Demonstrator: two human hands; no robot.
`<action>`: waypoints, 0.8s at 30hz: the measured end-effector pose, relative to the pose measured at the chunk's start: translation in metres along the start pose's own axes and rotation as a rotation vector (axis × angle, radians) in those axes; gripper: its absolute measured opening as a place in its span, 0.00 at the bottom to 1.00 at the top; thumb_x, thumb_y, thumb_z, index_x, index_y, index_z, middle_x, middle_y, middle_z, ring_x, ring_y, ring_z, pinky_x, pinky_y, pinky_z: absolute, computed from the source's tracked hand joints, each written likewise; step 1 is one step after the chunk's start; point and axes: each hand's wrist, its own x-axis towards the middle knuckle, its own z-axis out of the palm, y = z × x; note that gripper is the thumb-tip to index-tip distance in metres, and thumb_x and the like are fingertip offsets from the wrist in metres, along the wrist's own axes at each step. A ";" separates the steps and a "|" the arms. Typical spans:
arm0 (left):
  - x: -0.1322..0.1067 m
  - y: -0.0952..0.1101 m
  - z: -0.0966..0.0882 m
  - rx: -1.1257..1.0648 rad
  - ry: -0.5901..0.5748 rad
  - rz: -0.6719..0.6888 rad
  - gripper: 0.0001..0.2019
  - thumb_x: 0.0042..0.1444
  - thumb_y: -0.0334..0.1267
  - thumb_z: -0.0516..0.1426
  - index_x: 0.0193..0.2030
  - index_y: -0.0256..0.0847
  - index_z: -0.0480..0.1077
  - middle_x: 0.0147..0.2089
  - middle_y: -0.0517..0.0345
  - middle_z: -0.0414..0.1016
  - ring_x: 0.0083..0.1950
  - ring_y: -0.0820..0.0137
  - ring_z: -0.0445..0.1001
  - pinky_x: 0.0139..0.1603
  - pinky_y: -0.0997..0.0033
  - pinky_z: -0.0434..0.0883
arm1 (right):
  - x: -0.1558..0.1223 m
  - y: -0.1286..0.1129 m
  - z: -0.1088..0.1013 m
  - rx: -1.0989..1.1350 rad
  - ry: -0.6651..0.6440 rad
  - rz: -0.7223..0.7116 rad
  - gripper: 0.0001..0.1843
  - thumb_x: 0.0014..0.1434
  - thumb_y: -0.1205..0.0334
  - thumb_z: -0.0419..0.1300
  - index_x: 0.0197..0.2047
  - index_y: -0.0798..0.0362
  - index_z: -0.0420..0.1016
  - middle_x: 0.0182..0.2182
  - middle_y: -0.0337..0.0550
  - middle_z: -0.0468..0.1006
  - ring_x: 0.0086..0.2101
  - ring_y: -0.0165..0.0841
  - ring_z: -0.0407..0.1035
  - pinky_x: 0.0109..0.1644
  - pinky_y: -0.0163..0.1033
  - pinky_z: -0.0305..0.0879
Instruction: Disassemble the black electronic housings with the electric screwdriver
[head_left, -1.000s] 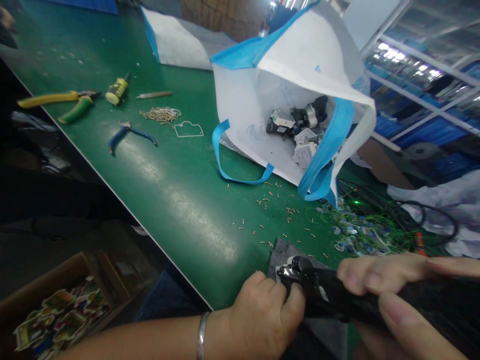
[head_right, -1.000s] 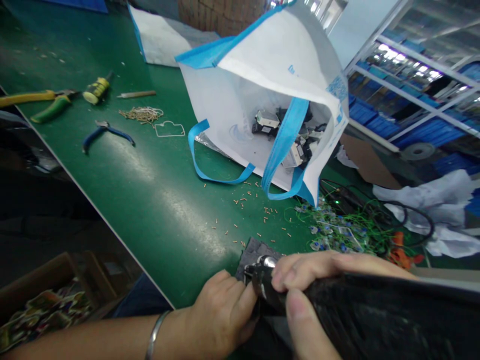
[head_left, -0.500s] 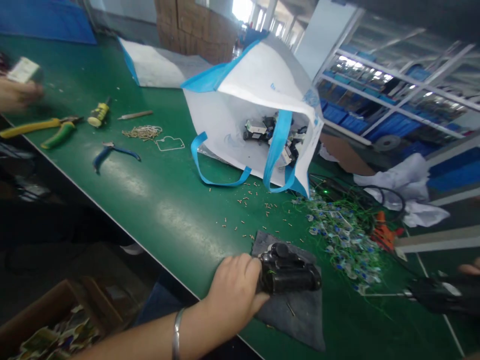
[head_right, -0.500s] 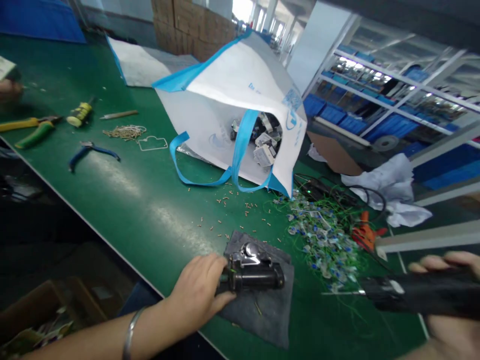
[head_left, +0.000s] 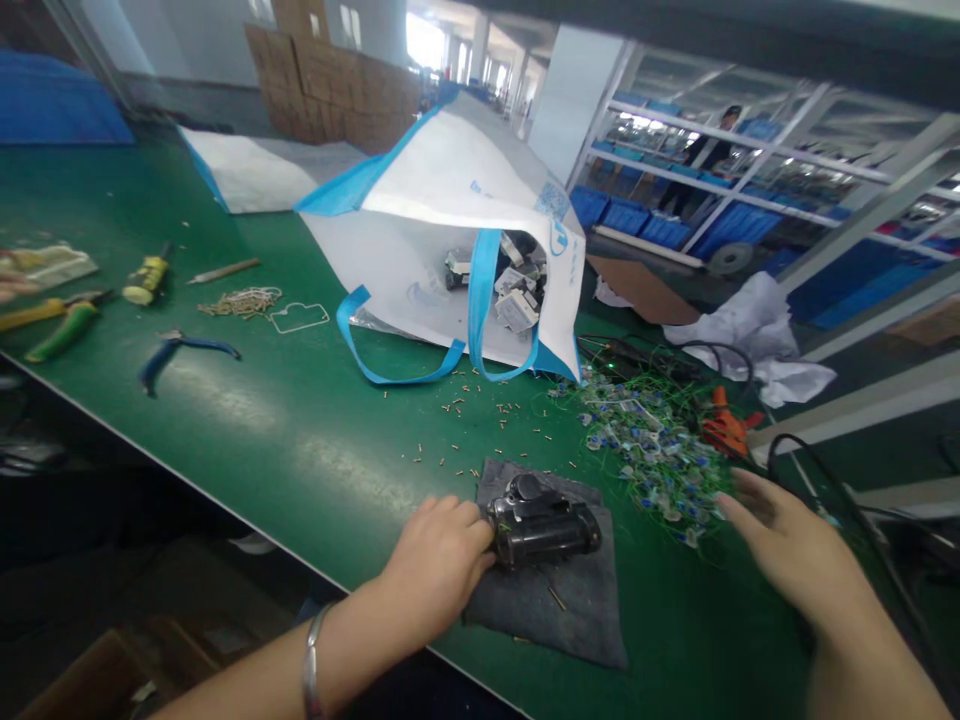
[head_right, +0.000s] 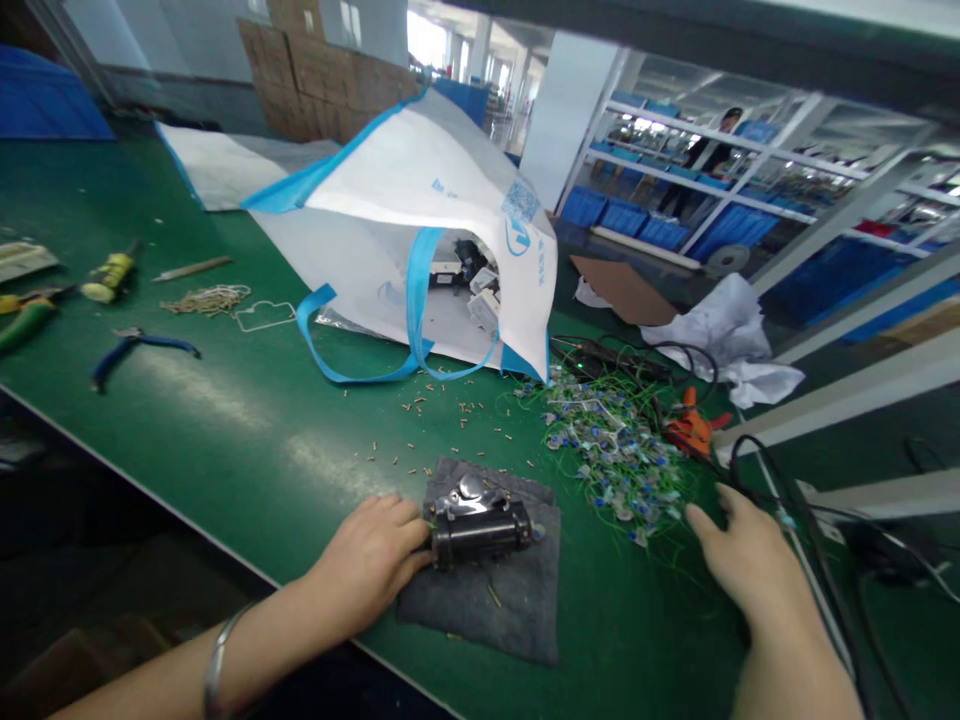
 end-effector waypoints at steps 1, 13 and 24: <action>0.001 0.000 -0.003 -0.003 -0.006 0.009 0.03 0.53 0.34 0.54 0.31 0.39 0.67 0.33 0.55 0.69 0.37 0.63 0.66 0.35 0.64 0.62 | -0.010 -0.021 0.003 0.028 -0.051 -0.051 0.13 0.51 0.51 0.57 0.33 0.52 0.71 0.34 0.55 0.73 0.33 0.41 0.70 0.37 0.46 0.64; 0.026 -0.009 -0.027 -0.073 0.033 -0.041 0.07 0.57 0.35 0.49 0.31 0.40 0.65 0.31 0.59 0.71 0.35 0.68 0.69 0.34 0.71 0.59 | -0.052 -0.165 0.055 0.019 -0.504 -0.629 0.12 0.47 0.62 0.64 0.35 0.54 0.67 0.33 0.41 0.66 0.34 0.34 0.63 0.36 0.38 0.59; 0.031 -0.003 -0.044 -0.359 -0.029 -0.002 0.10 0.55 0.33 0.47 0.24 0.39 0.63 0.25 0.64 0.67 0.29 0.75 0.65 0.29 0.77 0.55 | -0.038 -0.159 0.038 0.373 -0.633 -0.428 0.10 0.42 0.67 0.64 0.31 0.55 0.70 0.29 0.37 0.65 0.31 0.30 0.61 0.33 0.34 0.53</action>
